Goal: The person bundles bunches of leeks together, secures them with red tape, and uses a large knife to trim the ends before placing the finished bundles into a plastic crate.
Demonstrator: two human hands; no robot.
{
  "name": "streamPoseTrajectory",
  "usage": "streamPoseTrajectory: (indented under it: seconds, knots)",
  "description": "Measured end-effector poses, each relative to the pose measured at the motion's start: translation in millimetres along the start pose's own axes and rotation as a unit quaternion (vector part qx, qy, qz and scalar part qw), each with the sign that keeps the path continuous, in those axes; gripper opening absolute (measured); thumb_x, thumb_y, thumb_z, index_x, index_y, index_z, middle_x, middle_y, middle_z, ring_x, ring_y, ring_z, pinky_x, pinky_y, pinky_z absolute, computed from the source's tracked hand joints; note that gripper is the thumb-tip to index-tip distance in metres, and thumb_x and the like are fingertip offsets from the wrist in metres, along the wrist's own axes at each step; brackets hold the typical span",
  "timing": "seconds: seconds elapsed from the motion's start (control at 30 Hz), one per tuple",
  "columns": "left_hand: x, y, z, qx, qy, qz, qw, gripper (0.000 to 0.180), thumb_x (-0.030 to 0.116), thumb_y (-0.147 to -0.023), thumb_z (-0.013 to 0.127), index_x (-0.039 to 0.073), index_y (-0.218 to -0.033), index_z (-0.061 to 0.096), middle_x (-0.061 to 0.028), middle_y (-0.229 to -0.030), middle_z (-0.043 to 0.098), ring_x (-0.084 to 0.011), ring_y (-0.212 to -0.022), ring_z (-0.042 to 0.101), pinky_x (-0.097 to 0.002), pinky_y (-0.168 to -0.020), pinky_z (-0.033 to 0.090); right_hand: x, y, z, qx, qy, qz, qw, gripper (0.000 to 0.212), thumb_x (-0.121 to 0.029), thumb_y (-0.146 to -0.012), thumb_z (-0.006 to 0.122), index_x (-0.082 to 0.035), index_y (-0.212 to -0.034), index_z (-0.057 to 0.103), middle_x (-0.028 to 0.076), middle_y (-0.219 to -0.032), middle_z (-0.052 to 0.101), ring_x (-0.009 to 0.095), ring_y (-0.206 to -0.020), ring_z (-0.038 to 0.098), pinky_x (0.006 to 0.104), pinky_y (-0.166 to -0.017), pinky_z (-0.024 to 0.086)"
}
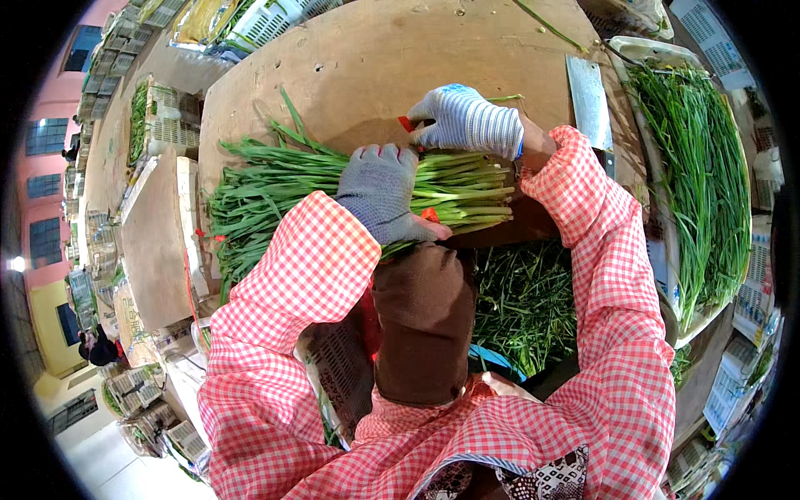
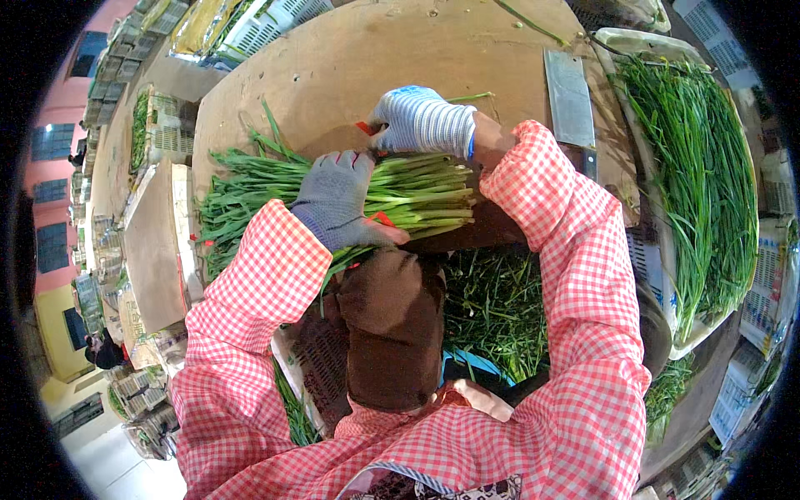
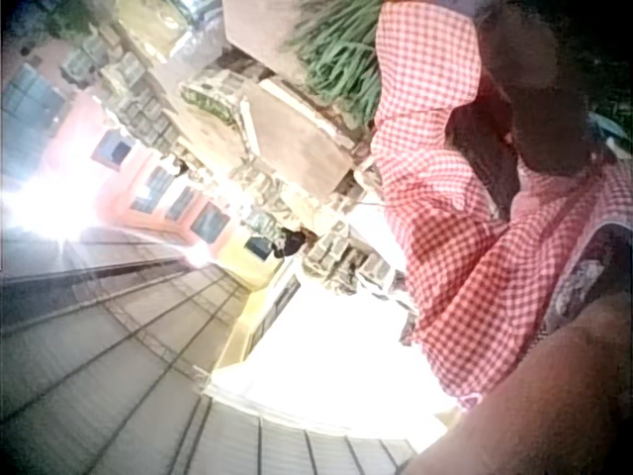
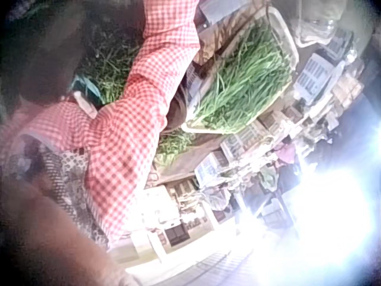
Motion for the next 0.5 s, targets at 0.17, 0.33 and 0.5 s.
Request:
streamPoseTrajectory:
  seconds: [0.17, 0.33, 0.5]
  knots:
    - [-5, 0, 6, -0.030, -0.016, -0.013, 0.999, 0.106, 0.082, -0.042, 0.063, -0.004, -0.102, 0.052, -0.0176, -0.095, 0.057, -0.0311, -0.093, 0.056, -0.0404, -0.086, 0.042, -2, -8, 8, 0.021, 0.000, -0.035, 0.999, 0.025, -0.027, -0.075, 0.063, -0.010, -0.092, 0.068, 0.016, -0.081, 0.065, 0.034, -0.080, 0.063, 0.0400, -0.072, 0.050]
    - [15, 11, 3, 0.000, 0.013, 0.000, 1.000, 0.094, 0.071, -0.047, 0.070, -0.002, -0.100, 0.049, -0.0169, -0.095, 0.055, -0.0306, -0.093, 0.055, -0.0391, -0.083, 0.042, 1, -24, -4, 0.093, 0.087, -0.059, 0.990, 0.019, -0.021, -0.072, 0.058, -0.007, -0.081, 0.067, 0.017, -0.074, 0.063, 0.035, -0.073, 0.063, 0.0421, -0.067, 0.050]
    - [25, 25, -7, 0.008, 0.057, 0.003, 0.998, 0.101, 0.069, -0.048, 0.071, -0.006, -0.111, 0.047, -0.0184, -0.097, 0.055, -0.0332, -0.090, 0.055, -0.0416, -0.082, 0.044, -1, -27, -7, 0.097, 0.102, -0.055, 0.988, 0.019, -0.023, -0.074, 0.057, -0.008, -0.081, 0.067, 0.016, -0.074, 0.063, 0.034, -0.072, 0.063, 0.0419, -0.066, 0.050]
Point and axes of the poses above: each hand's wrist, its own y-axis away from the middle knuckle, its own z-axis out of the palm, x = y × z, the point moved 6 cm from there along -y, towards the middle knuckle
